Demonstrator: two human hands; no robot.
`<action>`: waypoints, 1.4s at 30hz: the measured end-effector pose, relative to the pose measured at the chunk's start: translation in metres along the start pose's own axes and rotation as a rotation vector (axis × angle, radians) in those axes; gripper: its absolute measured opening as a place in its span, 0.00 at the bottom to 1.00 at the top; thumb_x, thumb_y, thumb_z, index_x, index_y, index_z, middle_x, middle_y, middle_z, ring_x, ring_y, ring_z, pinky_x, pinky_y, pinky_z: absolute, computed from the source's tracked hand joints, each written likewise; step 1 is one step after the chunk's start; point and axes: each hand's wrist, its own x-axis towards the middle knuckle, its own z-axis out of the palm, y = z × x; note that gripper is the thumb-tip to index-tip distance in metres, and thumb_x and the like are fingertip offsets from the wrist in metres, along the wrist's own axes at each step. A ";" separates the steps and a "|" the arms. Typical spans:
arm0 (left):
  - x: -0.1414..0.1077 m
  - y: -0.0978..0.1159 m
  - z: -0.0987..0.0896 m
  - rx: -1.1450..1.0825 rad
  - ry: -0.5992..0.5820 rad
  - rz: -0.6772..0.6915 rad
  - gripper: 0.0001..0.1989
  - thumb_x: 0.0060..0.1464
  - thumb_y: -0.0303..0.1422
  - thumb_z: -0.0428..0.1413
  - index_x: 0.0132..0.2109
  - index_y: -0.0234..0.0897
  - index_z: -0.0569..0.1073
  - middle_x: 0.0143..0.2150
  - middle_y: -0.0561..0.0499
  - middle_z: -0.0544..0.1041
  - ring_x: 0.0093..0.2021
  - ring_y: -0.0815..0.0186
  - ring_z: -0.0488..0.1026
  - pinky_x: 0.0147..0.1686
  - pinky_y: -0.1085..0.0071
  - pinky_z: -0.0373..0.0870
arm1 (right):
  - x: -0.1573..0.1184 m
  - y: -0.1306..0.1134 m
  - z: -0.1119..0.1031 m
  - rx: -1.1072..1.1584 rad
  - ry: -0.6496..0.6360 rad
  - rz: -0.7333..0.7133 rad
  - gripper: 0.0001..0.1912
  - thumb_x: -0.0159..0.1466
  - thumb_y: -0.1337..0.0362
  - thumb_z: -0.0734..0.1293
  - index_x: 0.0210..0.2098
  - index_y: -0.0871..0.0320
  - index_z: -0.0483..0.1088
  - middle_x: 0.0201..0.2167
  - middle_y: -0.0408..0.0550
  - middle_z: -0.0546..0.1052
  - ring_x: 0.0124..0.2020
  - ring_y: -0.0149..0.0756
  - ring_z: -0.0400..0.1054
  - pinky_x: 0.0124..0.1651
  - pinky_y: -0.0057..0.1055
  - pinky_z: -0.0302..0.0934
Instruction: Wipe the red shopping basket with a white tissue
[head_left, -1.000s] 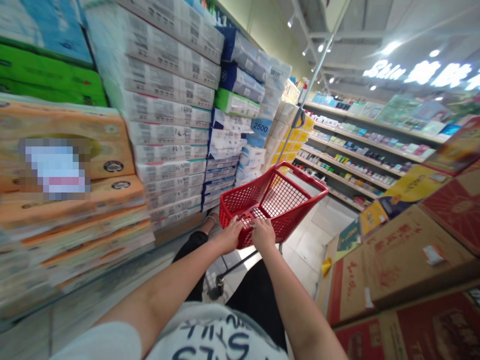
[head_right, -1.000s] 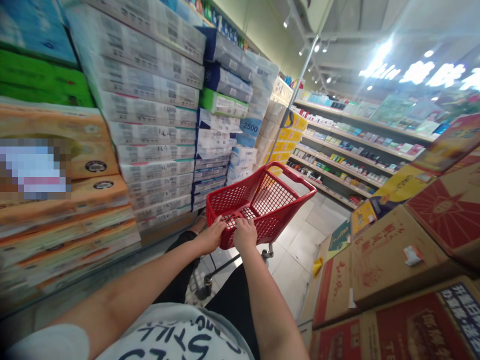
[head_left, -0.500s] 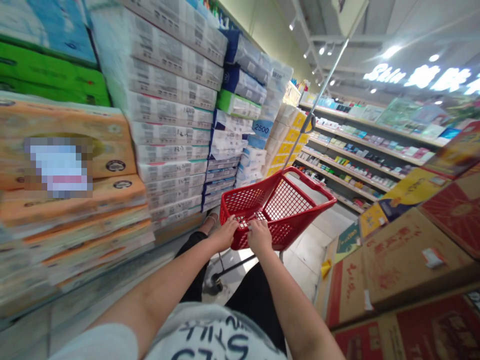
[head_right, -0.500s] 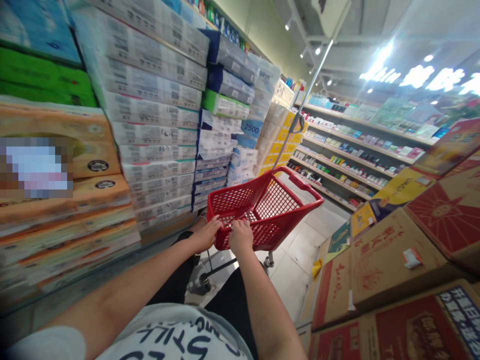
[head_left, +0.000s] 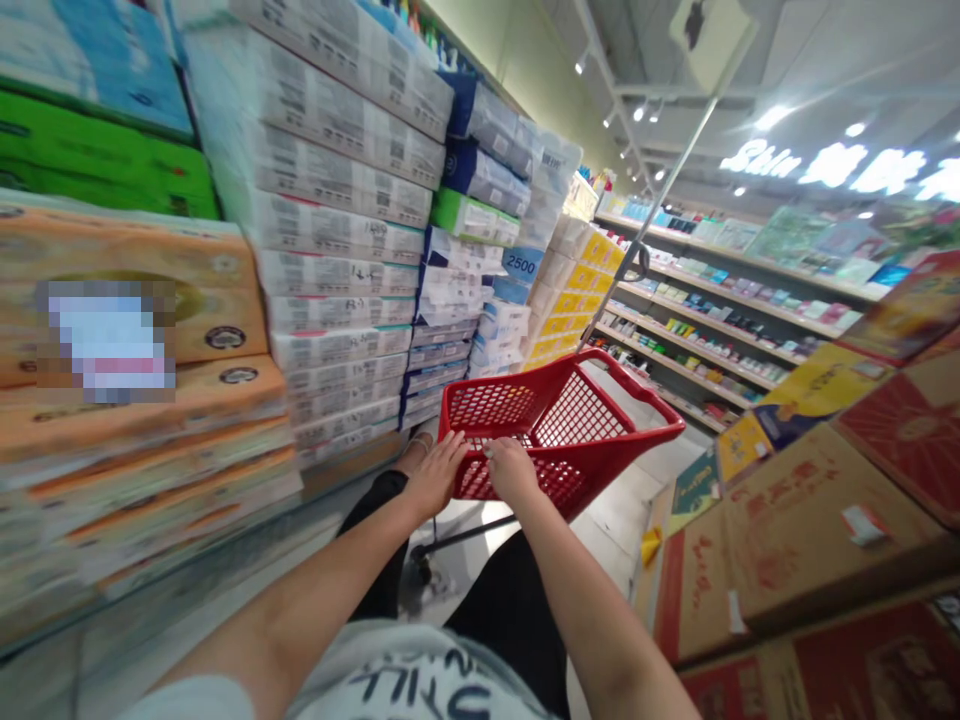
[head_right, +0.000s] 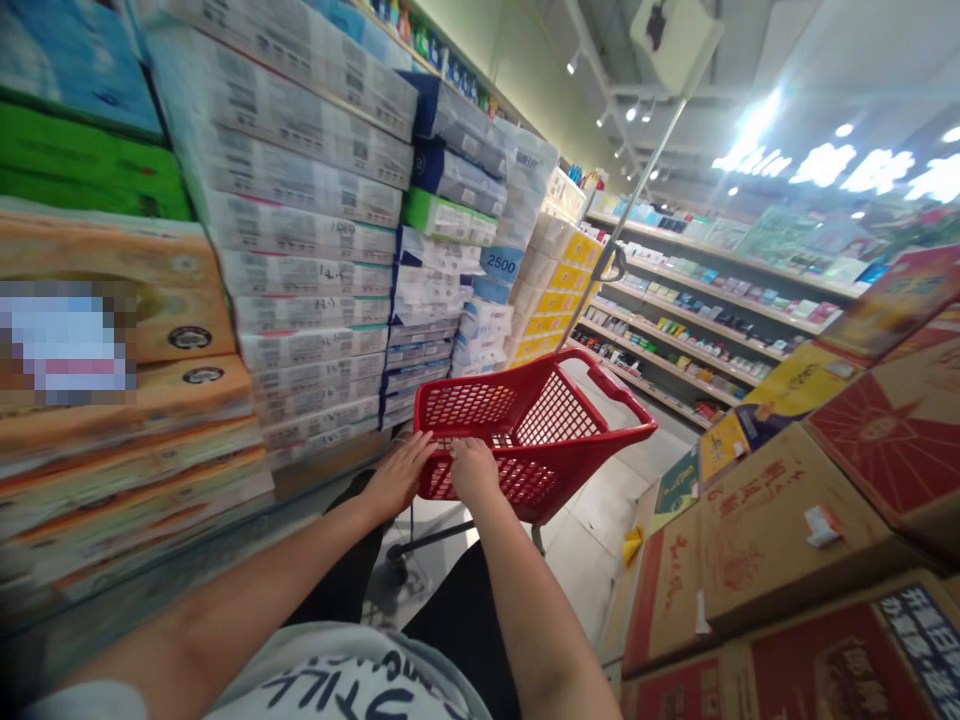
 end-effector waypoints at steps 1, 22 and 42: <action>-0.004 0.000 0.002 0.009 0.024 0.003 0.34 0.50 0.17 0.46 0.66 0.32 0.55 0.71 0.41 0.51 0.72 0.55 0.44 0.67 0.55 0.54 | 0.001 0.000 0.001 -0.002 0.008 0.014 0.16 0.61 0.74 0.60 0.46 0.60 0.72 0.43 0.51 0.74 0.46 0.39 0.64 0.51 0.32 0.58; 0.010 0.019 -0.007 0.105 -0.089 -0.053 0.32 0.52 0.19 0.44 0.66 0.26 0.57 0.69 0.38 0.57 0.70 0.54 0.49 0.67 0.56 0.55 | -0.009 0.018 0.019 0.056 0.035 -0.066 0.29 0.61 0.73 0.59 0.62 0.60 0.60 0.56 0.52 0.69 0.54 0.40 0.61 0.60 0.37 0.53; 0.014 0.024 -0.013 0.075 -0.117 -0.052 0.29 0.51 0.20 0.45 0.62 0.23 0.61 0.67 0.36 0.60 0.70 0.53 0.48 0.66 0.55 0.54 | -0.022 0.046 0.012 0.025 0.125 0.121 0.24 0.59 0.77 0.58 0.54 0.62 0.68 0.49 0.55 0.71 0.50 0.43 0.60 0.57 0.38 0.55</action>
